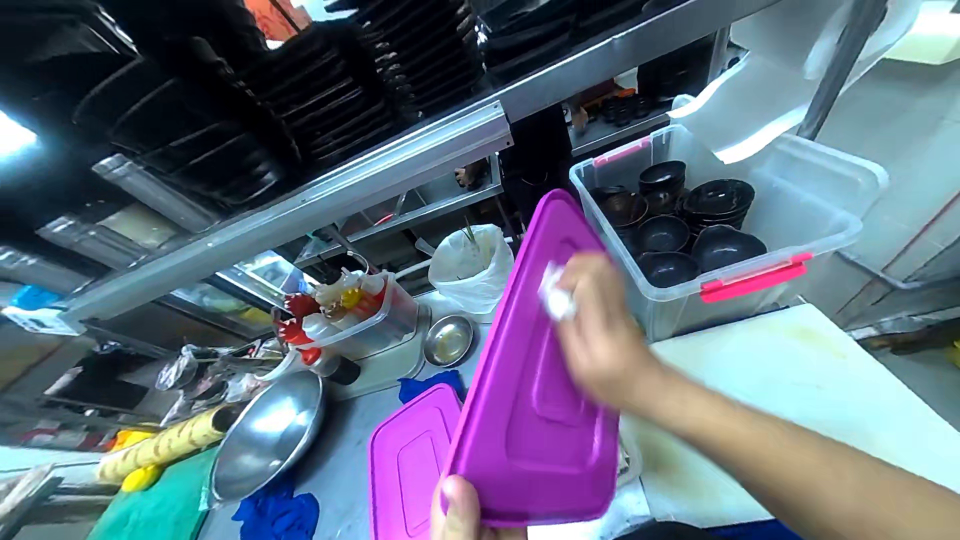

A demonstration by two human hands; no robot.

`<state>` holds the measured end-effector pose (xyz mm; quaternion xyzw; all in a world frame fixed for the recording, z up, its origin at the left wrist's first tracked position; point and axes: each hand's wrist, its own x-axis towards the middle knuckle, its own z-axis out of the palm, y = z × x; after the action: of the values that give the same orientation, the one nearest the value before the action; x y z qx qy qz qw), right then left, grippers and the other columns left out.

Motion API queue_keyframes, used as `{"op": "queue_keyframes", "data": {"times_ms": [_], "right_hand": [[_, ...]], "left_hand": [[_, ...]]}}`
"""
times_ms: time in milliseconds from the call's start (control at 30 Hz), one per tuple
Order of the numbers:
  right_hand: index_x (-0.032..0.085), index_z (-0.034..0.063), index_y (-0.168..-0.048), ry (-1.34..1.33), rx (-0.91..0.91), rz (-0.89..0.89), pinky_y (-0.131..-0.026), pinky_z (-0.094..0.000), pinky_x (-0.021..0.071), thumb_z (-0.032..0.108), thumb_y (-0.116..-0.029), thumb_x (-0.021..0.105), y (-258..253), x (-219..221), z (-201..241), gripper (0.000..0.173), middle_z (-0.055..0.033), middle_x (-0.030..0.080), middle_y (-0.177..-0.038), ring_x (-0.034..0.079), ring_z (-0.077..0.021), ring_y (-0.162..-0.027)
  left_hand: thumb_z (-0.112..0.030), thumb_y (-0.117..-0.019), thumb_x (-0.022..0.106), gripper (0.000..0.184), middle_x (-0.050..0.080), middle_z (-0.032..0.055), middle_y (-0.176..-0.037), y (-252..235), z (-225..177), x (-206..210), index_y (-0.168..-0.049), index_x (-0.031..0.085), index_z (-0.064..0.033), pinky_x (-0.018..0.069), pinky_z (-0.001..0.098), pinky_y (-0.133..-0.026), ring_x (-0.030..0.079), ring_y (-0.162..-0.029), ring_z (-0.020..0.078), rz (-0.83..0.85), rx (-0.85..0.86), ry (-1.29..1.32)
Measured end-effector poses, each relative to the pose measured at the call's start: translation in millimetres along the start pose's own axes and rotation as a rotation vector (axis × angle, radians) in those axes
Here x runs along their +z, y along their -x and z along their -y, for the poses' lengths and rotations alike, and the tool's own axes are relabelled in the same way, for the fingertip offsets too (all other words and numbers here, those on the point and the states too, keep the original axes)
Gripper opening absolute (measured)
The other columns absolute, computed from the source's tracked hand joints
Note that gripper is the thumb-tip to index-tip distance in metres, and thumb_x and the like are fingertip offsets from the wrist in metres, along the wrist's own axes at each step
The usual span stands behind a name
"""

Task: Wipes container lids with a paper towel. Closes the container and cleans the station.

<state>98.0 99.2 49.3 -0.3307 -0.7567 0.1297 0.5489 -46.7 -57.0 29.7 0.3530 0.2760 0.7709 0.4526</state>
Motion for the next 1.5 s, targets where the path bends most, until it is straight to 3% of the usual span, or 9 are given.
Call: {"op": "queue_keyframes", "data": {"times_ms": [133, 533, 833, 933, 1033, 1100, 1200, 1367, 1500], "right_hand": [[0.064, 0.0143, -0.117, -0.022, -0.281, 0.202, -0.092, -0.0406, 0.0551, 0.025, -0.1053, 0.051, 76, 17, 44, 0.021, -0.0090, 0.065, -0.121, 0.062, -0.0266, -0.112], [0.068, 0.0098, -0.108, 0.256, -0.030, -0.099, -0.091, -0.0492, 0.0525, 0.024, -0.1053, 0.051, -52, -13, -46, 0.022, -0.0128, 0.063, -0.113, 0.060, -0.0322, -0.108], [0.070, 0.0080, -0.110, 0.316, 0.207, 0.233, -0.082, -0.0558, 0.0563, 0.017, -0.1003, 0.058, 27, 5, -65, 0.018, -0.0165, 0.062, -0.104, 0.065, -0.0361, -0.097], [0.070, 0.0085, -0.112, 0.175, 0.073, 0.488, -0.088, -0.0583, 0.0551, 0.016, -0.1004, 0.056, 59, 4, -24, 0.020, -0.0183, 0.066, -0.109, 0.065, -0.0388, -0.105], [0.066, 0.0125, -0.105, -0.022, -0.203, 0.620, -0.083, -0.0464, 0.0573, 0.022, -0.1053, 0.051, 93, -2, 4, 0.018, -0.0110, 0.064, -0.101, 0.065, -0.0296, -0.097], [0.069, 0.0118, -0.107, -0.128, -0.203, 0.572, -0.086, -0.0428, 0.0568, 0.024, -0.1040, 0.054, 82, -17, 3, 0.020, -0.0086, 0.066, -0.101, 0.066, -0.0253, -0.098], [0.073, 0.0110, -0.109, -0.039, -0.055, 0.306, -0.088, -0.0378, 0.0578, 0.023, -0.1010, 0.055, 31, -49, -19, 0.023, -0.0051, 0.068, -0.106, 0.066, -0.0176, -0.103], [0.071, 0.0102, -0.119, 0.215, 0.036, 0.012, -0.095, -0.0459, 0.0534, 0.024, -0.1003, 0.055, -34, -60, -42, 0.028, -0.0111, 0.065, -0.115, 0.062, -0.0269, -0.112], [0.073, 0.0156, -0.118, 0.170, -0.212, 0.217, -0.088, -0.0458, 0.0562, 0.022, -0.1019, 0.058, 18, -16, 2, 0.023, -0.0124, 0.067, -0.113, 0.064, -0.0298, -0.105]], "left_hand": [[-0.049, -0.1018, 0.053, 0.046, 0.075, 0.0093, -0.111, -11, 9, 2, -0.121, 0.070, -0.0119, 0.0581, 0.0415, -0.096, 0.072, -0.107, 0.0191, -0.014, -0.034, 0.082], [-0.046, -0.1068, 0.046, 0.043, 0.074, 0.0093, -0.113, -1, 10, -4, -0.120, 0.069, -0.0112, 0.0585, 0.0418, -0.095, 0.072, -0.108, 0.0199, 0.046, 0.119, 0.029], [-0.040, -0.1044, 0.053, 0.037, 0.075, 0.0063, -0.113, -16, -7, -18, -0.119, 0.071, -0.0111, 0.0590, 0.0363, -0.095, 0.072, -0.109, 0.0161, -0.015, 0.180, 0.087], [-0.042, -0.1059, 0.050, 0.039, 0.074, 0.0081, -0.114, -23, -5, -27, -0.120, 0.068, -0.0098, 0.0579, 0.0412, -0.096, 0.070, -0.111, 0.0196, -0.054, 0.189, 0.083], [-0.047, -0.1072, 0.041, 0.045, 0.076, 0.0034, -0.110, -34, -6, -29, -0.117, 0.073, -0.0163, 0.0597, 0.0393, -0.094, 0.072, -0.108, 0.0156, -0.116, 0.158, 0.057], [-0.044, -0.1094, 0.035, 0.045, 0.077, -0.0033, -0.107, -36, -7, -33, -0.113, 0.072, -0.0192, 0.0608, 0.0325, -0.092, 0.072, -0.105, 0.0089, -0.158, 0.184, 0.004], [-0.036, -0.1069, 0.047, 0.038, 0.074, 0.0091, -0.110, -36, -4, -32, -0.114, 0.070, -0.0054, 0.0591, 0.0414, -0.093, 0.072, -0.109, 0.0198, -0.093, 0.232, 0.128], [-0.034, -0.1085, 0.045, 0.036, 0.076, 0.0061, -0.105, -37, -4, -23, -0.111, 0.070, -0.0077, 0.0612, 0.0373, -0.089, 0.073, -0.103, 0.0158, -0.115, 0.208, 0.115], [-0.038, -0.1076, 0.045, 0.037, 0.077, -0.0025, -0.106, -39, -8, -28, -0.114, 0.074, -0.0165, 0.0604, 0.0286, -0.091, 0.072, -0.104, 0.0068, -0.071, 0.149, 0.037]]}}
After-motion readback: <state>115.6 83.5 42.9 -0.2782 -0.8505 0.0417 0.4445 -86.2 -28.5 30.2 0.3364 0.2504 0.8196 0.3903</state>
